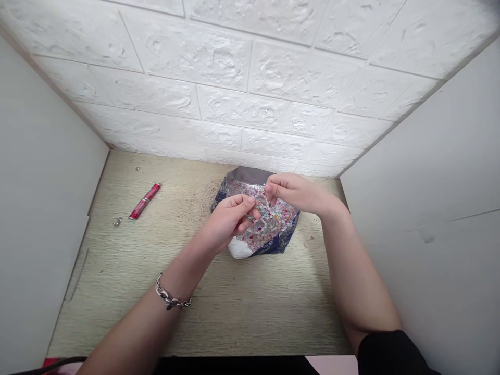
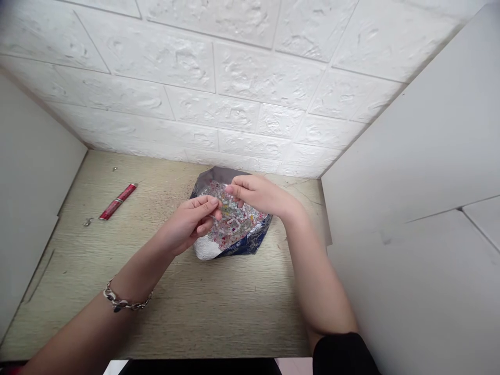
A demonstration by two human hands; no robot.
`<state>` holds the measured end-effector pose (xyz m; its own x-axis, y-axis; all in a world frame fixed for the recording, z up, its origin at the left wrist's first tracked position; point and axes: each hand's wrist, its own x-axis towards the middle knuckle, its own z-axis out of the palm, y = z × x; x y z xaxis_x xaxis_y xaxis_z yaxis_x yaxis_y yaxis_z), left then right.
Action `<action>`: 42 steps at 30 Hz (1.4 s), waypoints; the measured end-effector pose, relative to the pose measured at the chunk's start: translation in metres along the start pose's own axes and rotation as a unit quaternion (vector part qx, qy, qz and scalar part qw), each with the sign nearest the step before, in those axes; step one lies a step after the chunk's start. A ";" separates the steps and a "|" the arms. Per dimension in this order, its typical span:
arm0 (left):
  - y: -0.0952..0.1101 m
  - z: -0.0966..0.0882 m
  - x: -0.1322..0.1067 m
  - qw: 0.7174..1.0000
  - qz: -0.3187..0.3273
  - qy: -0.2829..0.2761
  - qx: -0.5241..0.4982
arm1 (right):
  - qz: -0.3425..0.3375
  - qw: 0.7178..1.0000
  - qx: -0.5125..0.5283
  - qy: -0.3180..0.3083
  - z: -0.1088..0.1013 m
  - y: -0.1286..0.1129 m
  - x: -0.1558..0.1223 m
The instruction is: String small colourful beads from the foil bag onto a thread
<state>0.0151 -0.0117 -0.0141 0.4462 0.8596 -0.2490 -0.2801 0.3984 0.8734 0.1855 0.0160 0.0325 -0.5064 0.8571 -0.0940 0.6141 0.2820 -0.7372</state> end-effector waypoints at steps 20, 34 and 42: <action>0.001 0.001 -0.001 0.998 0.052 0.024 0.013 | -0.036 0.960 0.273 -0.049 0.010 0.013 0.007; 0.005 0.010 -0.008 0.978 0.126 0.095 0.140 | -0.016 0.963 0.263 -0.058 0.011 0.012 0.006; 0.005 0.009 -0.007 0.973 0.116 0.101 0.170 | -0.016 0.963 0.262 -0.063 0.011 0.014 0.006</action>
<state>0.0185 -0.0185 -0.0047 0.2185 0.9729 -0.0757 -0.0401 0.0865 0.9954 0.1844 0.0208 0.0137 -0.6096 0.7832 -0.1226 0.2240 0.0218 -0.9744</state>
